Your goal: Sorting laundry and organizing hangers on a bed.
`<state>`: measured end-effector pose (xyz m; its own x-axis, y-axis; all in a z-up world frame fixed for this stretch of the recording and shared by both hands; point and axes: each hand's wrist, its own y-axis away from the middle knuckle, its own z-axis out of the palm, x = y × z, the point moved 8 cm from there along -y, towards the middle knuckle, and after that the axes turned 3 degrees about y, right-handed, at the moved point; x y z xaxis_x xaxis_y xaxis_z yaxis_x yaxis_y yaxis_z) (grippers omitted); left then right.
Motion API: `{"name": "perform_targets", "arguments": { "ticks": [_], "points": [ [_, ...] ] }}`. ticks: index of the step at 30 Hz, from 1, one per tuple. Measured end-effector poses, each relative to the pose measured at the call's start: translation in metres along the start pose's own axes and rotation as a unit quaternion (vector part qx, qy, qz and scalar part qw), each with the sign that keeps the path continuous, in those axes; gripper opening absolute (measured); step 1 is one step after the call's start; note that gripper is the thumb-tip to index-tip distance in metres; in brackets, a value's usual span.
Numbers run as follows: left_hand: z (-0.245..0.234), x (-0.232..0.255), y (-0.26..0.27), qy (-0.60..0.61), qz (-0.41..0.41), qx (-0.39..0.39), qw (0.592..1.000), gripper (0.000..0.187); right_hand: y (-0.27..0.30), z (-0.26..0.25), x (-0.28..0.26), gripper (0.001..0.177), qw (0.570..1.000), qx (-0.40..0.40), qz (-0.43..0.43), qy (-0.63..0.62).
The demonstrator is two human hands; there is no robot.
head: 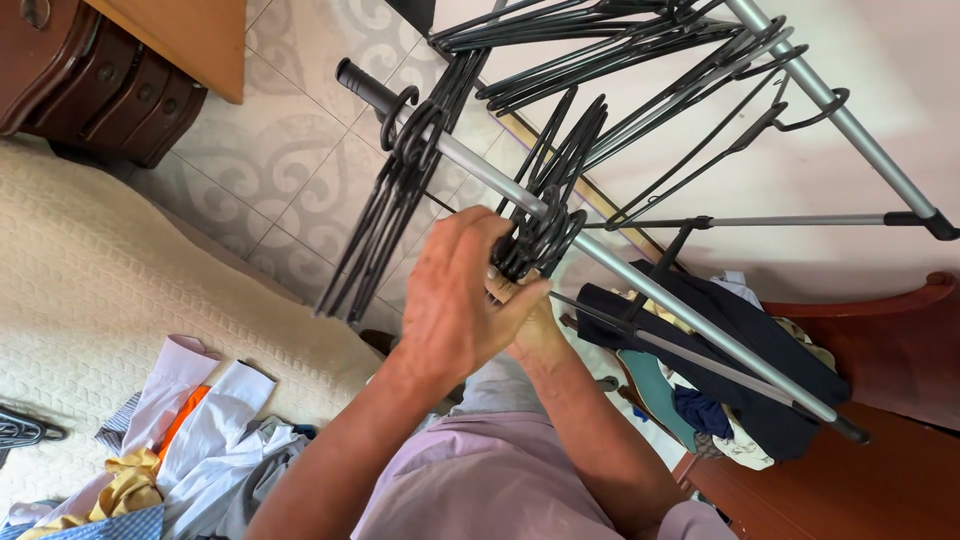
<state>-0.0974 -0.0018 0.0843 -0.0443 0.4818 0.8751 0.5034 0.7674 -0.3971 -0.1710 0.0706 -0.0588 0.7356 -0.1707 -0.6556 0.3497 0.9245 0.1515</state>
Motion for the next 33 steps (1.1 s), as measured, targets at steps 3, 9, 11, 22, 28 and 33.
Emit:
{"name": "perform_targets", "arguments": {
  "ticks": [3,9,11,22,28,33],
  "points": [
    [0.020,-0.006,-0.003,-0.047,-0.022,-0.004,0.999,0.054,0.002,-0.009,0.003,0.042,1.000,0.012,0.002,0.007],
    [0.018,-0.029,-0.007,0.090,-0.127,0.015,0.988,0.031,0.012,-0.036,0.011,0.025,0.999,0.050,0.004,0.015],
    [0.016,-0.036,-0.011,0.180,-0.200,-0.005,0.963,0.024,0.013,-0.042,0.013,0.018,0.998,0.063,0.007,0.020],
    [-0.001,-0.019,-0.032,0.307,-0.239,-0.002,0.921,0.015,0.011,0.011,-0.015,0.068,0.992,-0.118,0.038,0.004],
    [-0.021,-0.030,-0.025,0.165,-0.162,0.006,0.973,0.012,0.020,0.001,-0.022,0.076,0.992,-0.097,0.065,0.037],
    [-0.023,-0.023,-0.024,0.108,-0.121,0.018,0.987,0.012,0.020,-0.009,-0.029,0.077,0.992,-0.091,0.063,0.061]
  ]
}}
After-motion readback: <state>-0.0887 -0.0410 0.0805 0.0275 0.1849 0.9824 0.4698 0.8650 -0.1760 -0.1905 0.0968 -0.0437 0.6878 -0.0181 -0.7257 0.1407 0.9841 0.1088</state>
